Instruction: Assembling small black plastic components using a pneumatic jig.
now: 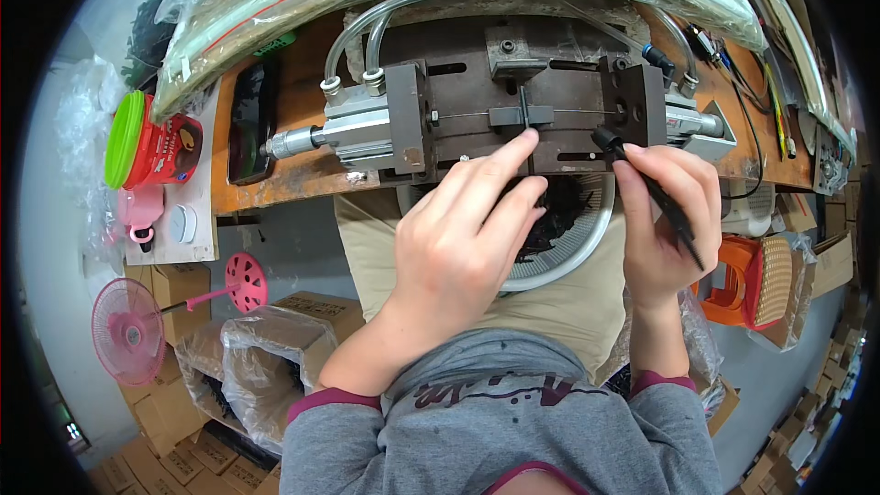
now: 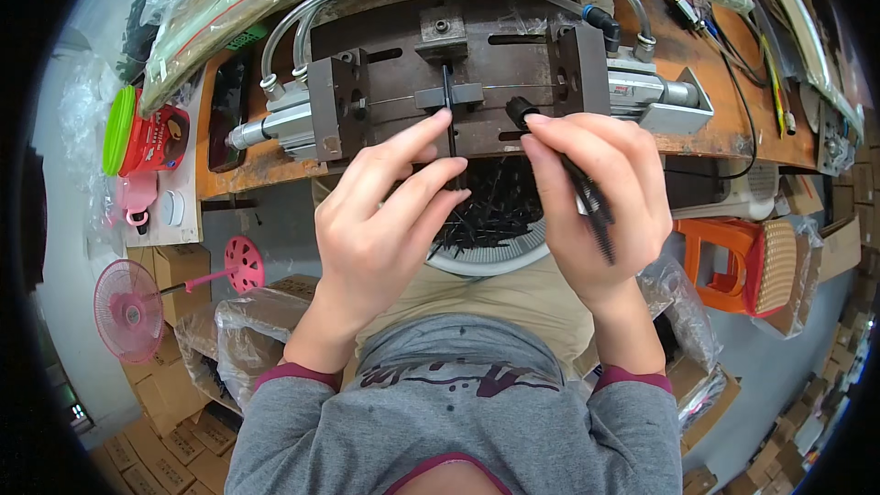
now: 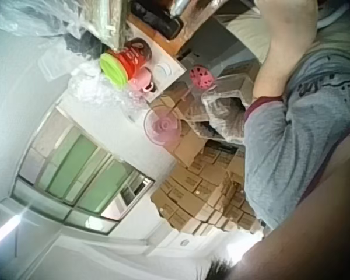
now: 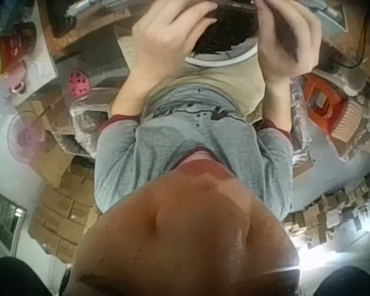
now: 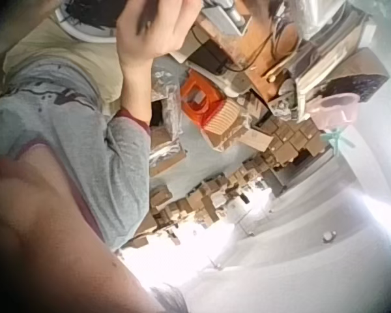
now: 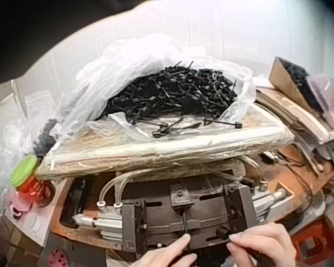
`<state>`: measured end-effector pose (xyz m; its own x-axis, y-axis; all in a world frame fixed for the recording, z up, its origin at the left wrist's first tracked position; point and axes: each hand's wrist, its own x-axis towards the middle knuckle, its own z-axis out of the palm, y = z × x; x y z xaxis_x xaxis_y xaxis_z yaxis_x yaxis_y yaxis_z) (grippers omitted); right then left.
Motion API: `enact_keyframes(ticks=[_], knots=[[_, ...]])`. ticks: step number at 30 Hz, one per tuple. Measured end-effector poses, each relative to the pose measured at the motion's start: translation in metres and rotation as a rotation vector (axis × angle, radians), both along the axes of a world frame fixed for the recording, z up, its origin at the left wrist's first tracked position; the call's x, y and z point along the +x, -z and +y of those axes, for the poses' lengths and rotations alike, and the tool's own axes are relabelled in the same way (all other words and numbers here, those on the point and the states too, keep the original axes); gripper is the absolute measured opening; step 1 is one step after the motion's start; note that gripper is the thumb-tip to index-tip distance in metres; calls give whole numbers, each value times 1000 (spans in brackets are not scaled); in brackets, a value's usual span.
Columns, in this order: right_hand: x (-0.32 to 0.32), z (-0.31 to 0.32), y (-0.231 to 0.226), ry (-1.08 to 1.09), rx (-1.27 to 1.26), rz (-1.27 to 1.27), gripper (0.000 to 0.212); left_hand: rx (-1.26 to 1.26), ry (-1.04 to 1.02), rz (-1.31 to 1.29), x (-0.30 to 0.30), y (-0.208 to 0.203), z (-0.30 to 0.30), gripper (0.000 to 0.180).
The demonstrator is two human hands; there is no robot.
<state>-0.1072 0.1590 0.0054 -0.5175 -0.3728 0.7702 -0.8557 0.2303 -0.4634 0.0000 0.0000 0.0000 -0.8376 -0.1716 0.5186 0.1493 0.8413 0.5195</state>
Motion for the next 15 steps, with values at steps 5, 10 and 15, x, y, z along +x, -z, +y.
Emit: enact_keyframes(ticks=[5,10,15], knots=[[-2,7,-1,-68,-85,-180,17,-252,-47,32,-13,9,2,26],[4,13,0,-218,-227,-466,15,-279,-55,-36,-15,3,-3,26],[12,15,-6,-302,-323,-824,11,-262,-48,-44,-15,4,-6,25]])
